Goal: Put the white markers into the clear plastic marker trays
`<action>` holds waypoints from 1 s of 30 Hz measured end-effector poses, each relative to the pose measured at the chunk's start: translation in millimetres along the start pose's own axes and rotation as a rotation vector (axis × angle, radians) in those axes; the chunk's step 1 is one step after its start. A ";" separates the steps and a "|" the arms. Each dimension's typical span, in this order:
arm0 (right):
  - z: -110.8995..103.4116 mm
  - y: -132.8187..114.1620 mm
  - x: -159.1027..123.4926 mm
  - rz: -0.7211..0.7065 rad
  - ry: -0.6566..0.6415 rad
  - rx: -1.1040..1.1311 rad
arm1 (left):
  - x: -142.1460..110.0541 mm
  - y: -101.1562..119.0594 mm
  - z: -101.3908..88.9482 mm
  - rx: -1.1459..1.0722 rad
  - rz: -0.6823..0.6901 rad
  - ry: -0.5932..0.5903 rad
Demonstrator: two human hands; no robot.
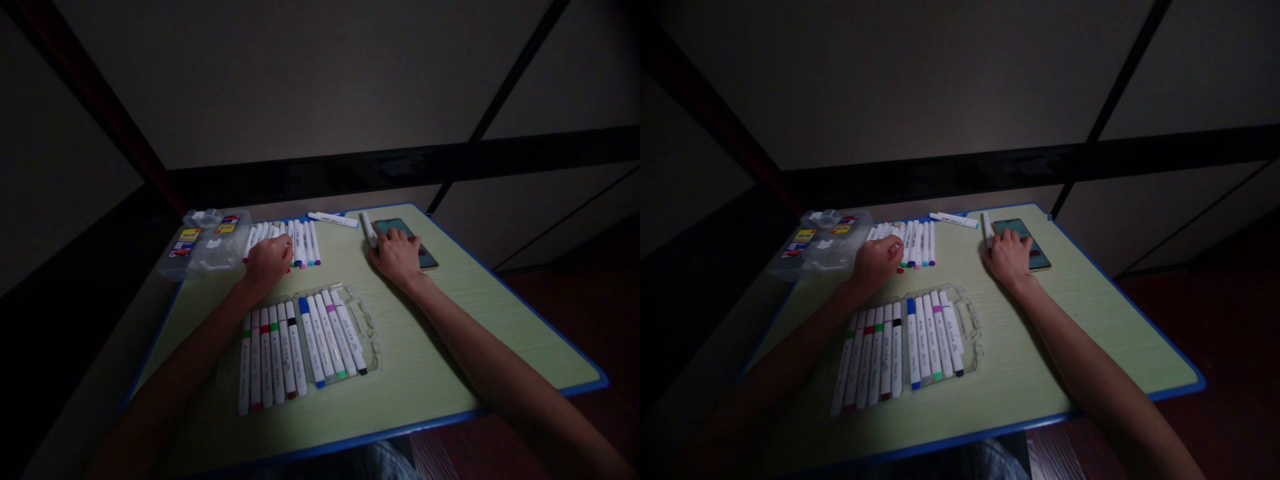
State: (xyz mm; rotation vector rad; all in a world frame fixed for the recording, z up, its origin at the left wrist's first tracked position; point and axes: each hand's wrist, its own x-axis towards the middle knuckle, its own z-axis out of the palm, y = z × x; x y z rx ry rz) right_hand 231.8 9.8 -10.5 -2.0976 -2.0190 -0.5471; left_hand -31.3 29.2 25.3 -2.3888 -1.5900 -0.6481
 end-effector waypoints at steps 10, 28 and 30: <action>1.8 -2.1 3.2 0.026 -0.018 0.027 | 0.0 2.4 -1.5 0.003 -0.010 -0.048; -12.5 -6.5 -1.7 -0.158 0.240 0.146 | 1.6 -0.4 2.0 -0.208 -0.028 -0.002; -13.0 -9.4 -3.7 -0.213 0.270 0.142 | 3.1 -0.8 3.4 -0.348 -0.053 -0.011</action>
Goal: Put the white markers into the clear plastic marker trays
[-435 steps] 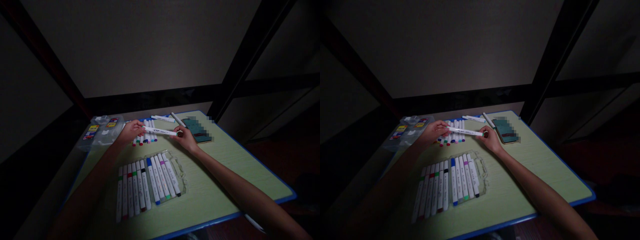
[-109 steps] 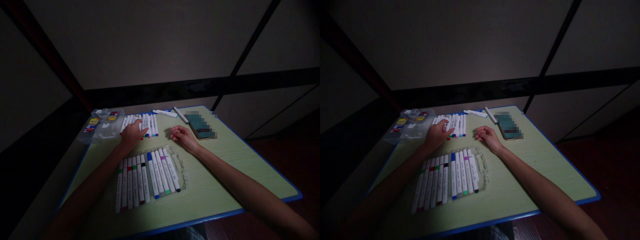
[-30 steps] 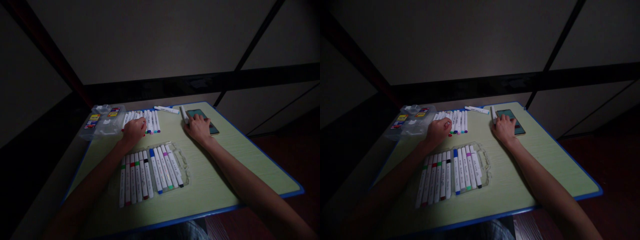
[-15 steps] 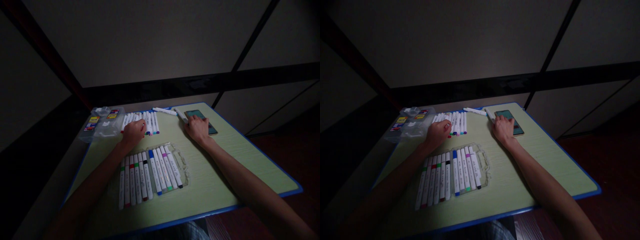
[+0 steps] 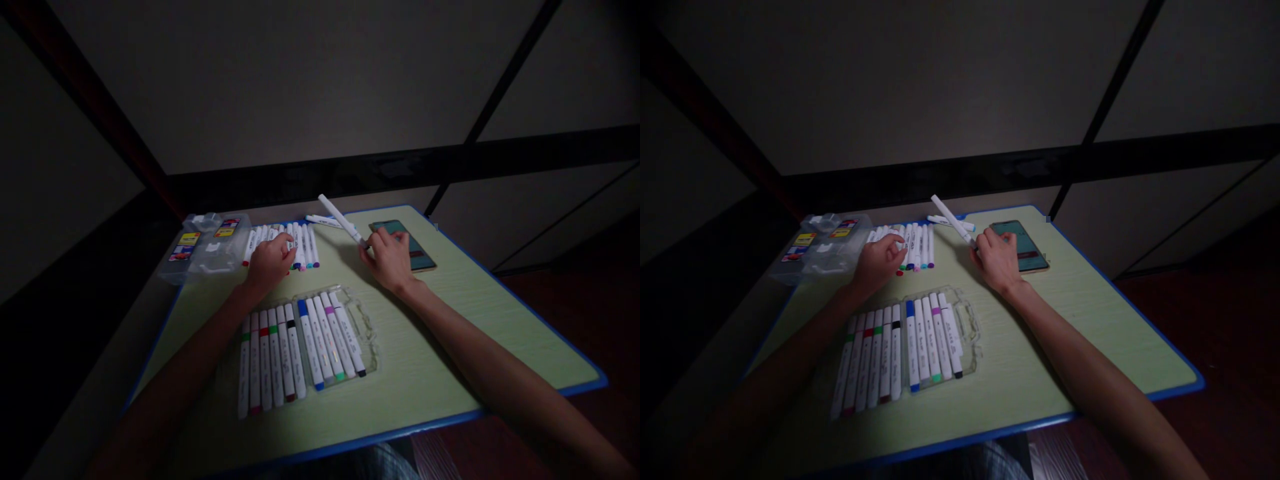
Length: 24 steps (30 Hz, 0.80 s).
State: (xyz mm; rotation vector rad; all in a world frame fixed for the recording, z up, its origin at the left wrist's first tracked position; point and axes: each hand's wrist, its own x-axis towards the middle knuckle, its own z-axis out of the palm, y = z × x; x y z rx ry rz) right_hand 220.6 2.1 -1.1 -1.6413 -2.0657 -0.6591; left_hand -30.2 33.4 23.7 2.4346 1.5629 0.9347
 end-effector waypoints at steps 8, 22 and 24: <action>0.6 -5.3 -2.8 -0.152 0.107 0.009 | 6.9 6.5 -2.0 -0.662 -0.215 -0.086; -2.0 -11.1 -4.5 -0.337 0.196 0.072 | 9.9 15.5 -10.9 -0.865 -0.350 -0.103; -2.9 -11.6 -4.4 -0.358 0.214 0.072 | 9.7 14.6 -10.4 -0.883 -0.348 -0.094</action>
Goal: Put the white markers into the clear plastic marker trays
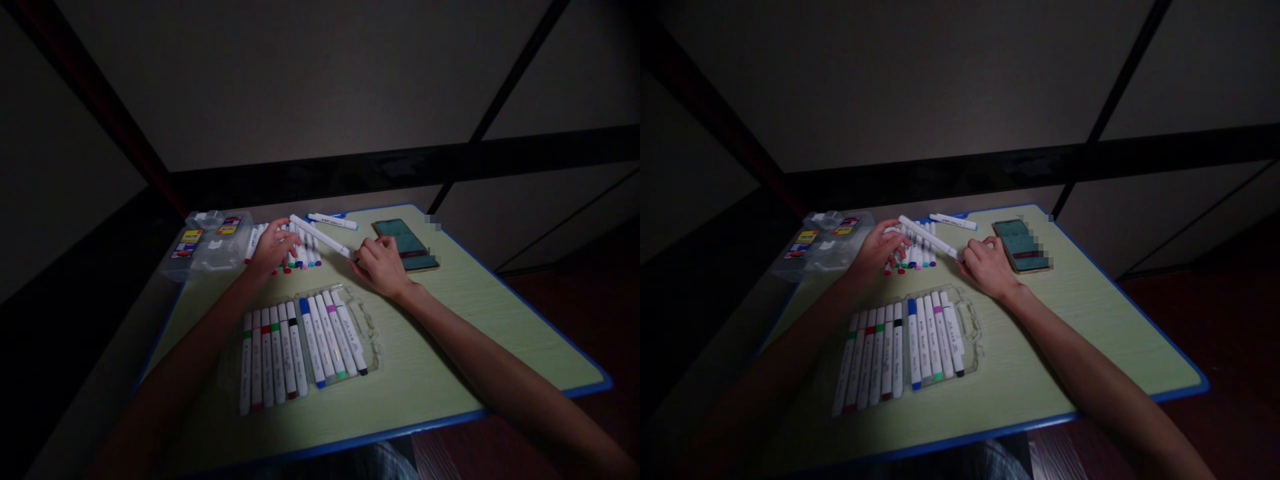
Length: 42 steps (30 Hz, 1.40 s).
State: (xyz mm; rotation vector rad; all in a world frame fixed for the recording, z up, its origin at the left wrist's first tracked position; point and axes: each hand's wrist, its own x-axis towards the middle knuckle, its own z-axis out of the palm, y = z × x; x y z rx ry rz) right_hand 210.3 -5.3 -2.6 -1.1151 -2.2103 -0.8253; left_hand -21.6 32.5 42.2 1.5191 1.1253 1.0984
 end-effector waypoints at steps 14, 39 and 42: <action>2.3 1.1 -2.1 -0.018 0.007 0.042 | -2.3 7.6 -0.7 -0.052 0.042 0.075; 11.1 7.2 -10.8 0.508 0.064 0.351 | -22.7 16.8 10.6 0.092 0.345 -0.118; 12.3 8.1 -10.8 0.554 0.079 0.409 | -27.7 19.6 11.3 0.219 0.426 -0.146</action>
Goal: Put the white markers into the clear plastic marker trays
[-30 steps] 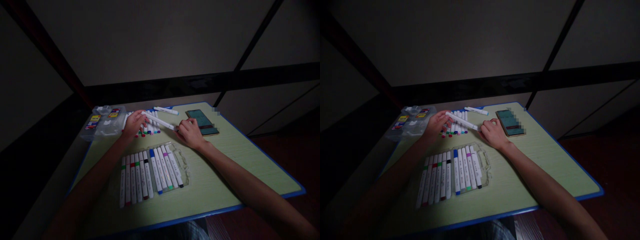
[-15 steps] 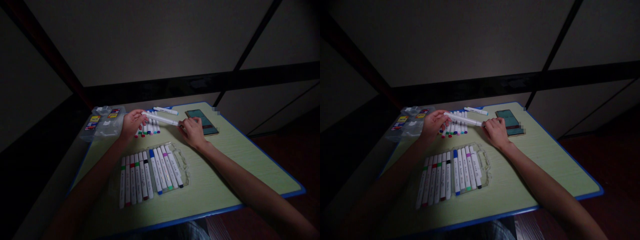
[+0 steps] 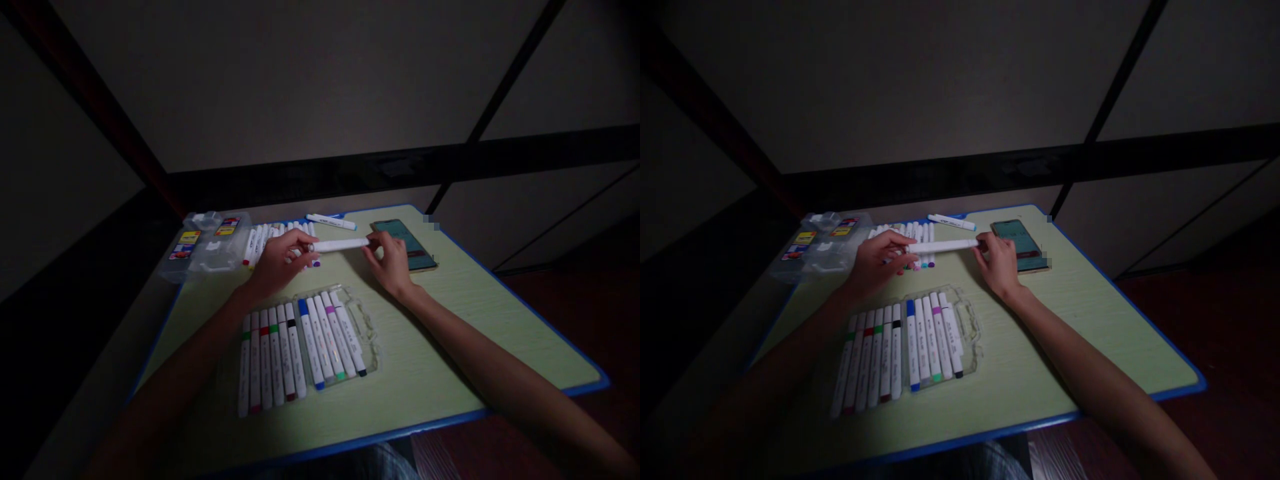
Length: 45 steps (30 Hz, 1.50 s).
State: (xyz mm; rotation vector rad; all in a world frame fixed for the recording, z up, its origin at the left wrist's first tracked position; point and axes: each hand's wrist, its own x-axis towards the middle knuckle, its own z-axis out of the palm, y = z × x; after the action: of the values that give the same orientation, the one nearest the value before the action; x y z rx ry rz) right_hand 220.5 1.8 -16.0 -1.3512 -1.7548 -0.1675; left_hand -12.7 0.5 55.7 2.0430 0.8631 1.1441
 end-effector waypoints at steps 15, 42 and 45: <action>5.6 -6.4 3.5 0.298 -0.059 0.663 | -15.2 10.5 11.0 0.623 0.629 -0.298; 6.5 -26.2 -0.3 0.680 -0.454 1.262 | -41.8 18.0 54.8 0.703 1.056 -0.392; 7.5 -27.4 -1.9 0.674 -0.485 1.265 | -42.7 17.6 55.8 0.723 1.087 -0.395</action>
State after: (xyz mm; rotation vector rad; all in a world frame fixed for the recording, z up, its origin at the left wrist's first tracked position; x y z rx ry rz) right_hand 193.6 -6.1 -11.2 -0.9010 -1.1712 1.4817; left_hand 23.3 -54.9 26.0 3.3718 -0.1692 0.8696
